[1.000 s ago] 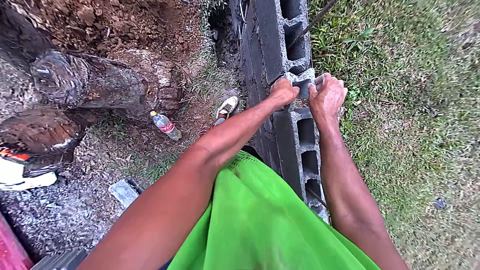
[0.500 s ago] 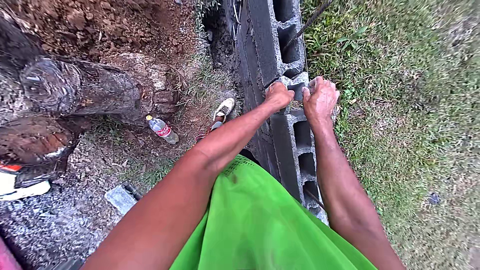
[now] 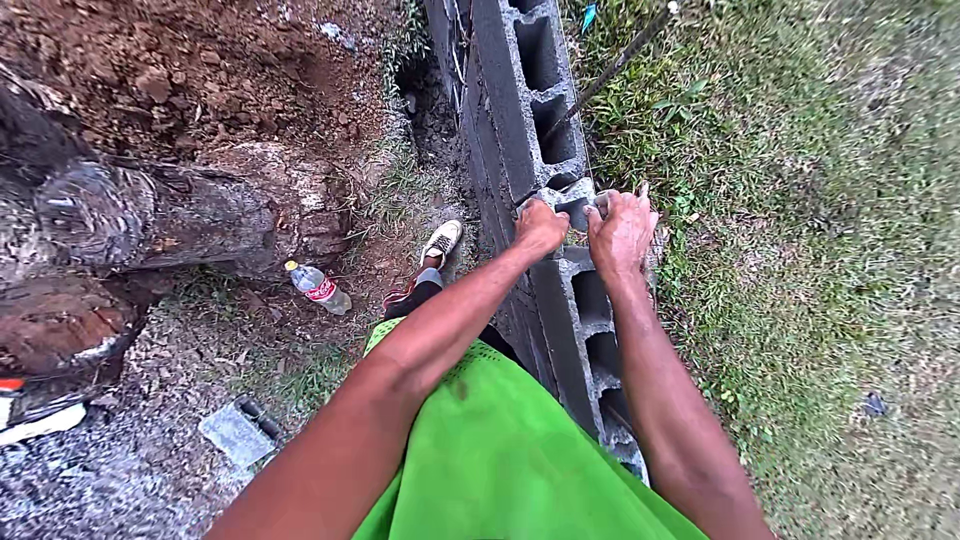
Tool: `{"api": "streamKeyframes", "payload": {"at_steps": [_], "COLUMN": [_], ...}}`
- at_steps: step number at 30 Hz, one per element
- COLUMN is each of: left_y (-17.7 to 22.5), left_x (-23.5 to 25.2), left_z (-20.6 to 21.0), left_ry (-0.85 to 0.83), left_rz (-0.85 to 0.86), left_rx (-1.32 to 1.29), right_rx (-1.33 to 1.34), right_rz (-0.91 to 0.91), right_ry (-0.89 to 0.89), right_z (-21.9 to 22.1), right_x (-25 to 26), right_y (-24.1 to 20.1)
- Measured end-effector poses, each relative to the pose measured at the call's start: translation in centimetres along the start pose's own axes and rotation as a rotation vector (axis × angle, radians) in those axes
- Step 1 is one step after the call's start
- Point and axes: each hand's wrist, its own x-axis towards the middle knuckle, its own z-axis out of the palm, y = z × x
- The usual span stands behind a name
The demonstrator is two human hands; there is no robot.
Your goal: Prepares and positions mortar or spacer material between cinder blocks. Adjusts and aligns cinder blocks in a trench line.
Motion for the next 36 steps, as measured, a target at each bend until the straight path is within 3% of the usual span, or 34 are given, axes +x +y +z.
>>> {"api": "streamKeyframes", "payload": {"at_steps": [18, 22, 29, 36], "left_y": [-0.3, -1.3, -2.2, -2.0], "left_x": [0.7, 1.3, 1.5, 1.4], "left_z": [0.0, 0.3, -0.2, -0.9], "left_ry": [-0.012, -0.023, -0.076, -0.129], "left_rz": [-0.021, -0.014, -0.012, 0.046], "left_rx": [0.03, -0.042, -0.097, -0.092], "right_rx": [0.022, 0.153, 0.349, 0.385], "right_rz": [-0.008, -0.034, 0.034, 0.02], "right_ry": [-0.014, -0.029, 0.101, 0.034], "right_z": [0.1, -0.8, -1.4, -0.6], "right_x": [0.1, 0.3, -0.5, -1.0], "right_y": [0.3, 1.4, 3.8, 3.3]}}
